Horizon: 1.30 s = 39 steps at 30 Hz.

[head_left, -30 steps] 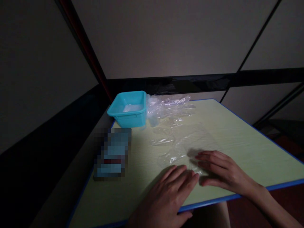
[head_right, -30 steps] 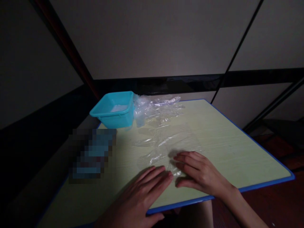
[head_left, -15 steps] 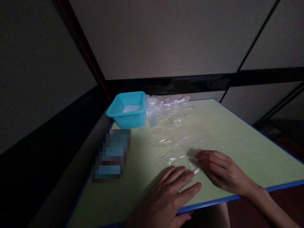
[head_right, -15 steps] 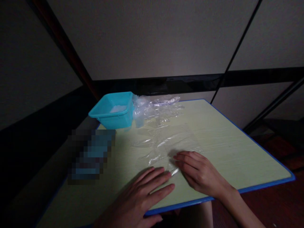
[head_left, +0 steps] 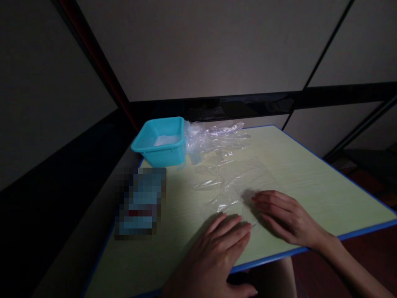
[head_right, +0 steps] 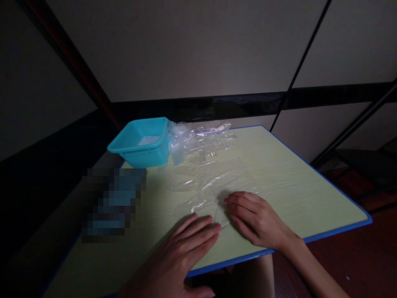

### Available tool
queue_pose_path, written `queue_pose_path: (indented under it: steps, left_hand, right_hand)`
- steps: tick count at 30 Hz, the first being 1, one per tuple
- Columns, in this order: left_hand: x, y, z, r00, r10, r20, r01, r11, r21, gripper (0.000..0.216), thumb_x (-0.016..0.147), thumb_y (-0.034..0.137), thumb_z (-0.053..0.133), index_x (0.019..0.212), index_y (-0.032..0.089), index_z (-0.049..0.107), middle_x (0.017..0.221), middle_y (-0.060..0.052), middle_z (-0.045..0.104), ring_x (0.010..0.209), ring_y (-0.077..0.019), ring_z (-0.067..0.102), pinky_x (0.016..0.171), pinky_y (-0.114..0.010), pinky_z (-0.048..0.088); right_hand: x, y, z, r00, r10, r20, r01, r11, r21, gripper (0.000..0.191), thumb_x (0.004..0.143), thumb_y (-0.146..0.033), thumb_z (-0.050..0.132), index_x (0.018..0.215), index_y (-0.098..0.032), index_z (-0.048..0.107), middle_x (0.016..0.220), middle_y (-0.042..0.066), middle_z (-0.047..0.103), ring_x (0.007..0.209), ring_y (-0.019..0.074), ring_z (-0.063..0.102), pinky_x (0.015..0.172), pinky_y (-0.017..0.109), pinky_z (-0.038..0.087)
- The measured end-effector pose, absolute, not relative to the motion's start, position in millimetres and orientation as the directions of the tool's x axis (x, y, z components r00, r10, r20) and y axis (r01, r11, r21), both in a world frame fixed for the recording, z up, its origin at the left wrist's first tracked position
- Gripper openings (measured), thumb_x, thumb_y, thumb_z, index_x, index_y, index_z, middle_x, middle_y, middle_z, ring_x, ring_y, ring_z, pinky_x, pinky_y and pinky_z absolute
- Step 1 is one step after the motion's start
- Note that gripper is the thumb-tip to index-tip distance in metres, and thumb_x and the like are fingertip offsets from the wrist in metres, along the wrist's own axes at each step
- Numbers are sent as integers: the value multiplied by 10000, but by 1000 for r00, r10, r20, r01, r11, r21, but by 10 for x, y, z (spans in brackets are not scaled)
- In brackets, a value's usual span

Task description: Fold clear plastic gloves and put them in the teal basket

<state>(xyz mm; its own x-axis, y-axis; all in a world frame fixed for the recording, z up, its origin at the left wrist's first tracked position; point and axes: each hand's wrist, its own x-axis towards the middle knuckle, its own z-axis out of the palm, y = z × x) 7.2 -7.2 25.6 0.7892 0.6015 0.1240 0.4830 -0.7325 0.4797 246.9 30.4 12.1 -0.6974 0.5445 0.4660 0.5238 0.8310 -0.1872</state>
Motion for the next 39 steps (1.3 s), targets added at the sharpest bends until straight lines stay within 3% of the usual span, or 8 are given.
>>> queue_pose_path:
  steps: [6,12,25,39]
  left_hand:
    - [68,-95,239,784,599,163,483,-754,445,733,701,313,629,1331,178,279,1383,-18,359,1271,-190,287,1090,-383,165]
    - [49,-135,249,768,601,220,492,-774,399,716,696,207,576,1332,167,250,1400,-45,326,1272,-217,289,1077,-415,210]
    - [61,-134,217,751,601,275,521,-795,311,588,749,170,553,1290,132,327,1380,-66,359,1225,-206,367,1016,-392,344]
    - [59,-116,232,743,611,275,541,-789,292,379,808,174,504,1185,176,465,1381,-50,355,1185,-191,412,974,-374,395]
  right_hand:
    - [2452,279,171,-754,501,424,481,861,-162,403,777,-313,541,1122,-109,503,1048,145,601,1048,235,523,838,403,474]
    - [2438,287,134,-724,516,458,501,849,-165,244,815,-163,491,1048,-120,549,1005,115,617,1003,204,539,832,371,469]
    - [2447,305,67,-686,535,494,552,824,-127,228,854,-131,449,1067,-111,529,693,45,588,656,159,541,602,307,456]
    - [2468,305,-1,-608,622,493,648,748,-143,324,890,-183,397,1213,-149,402,902,86,657,765,176,625,660,311,505]
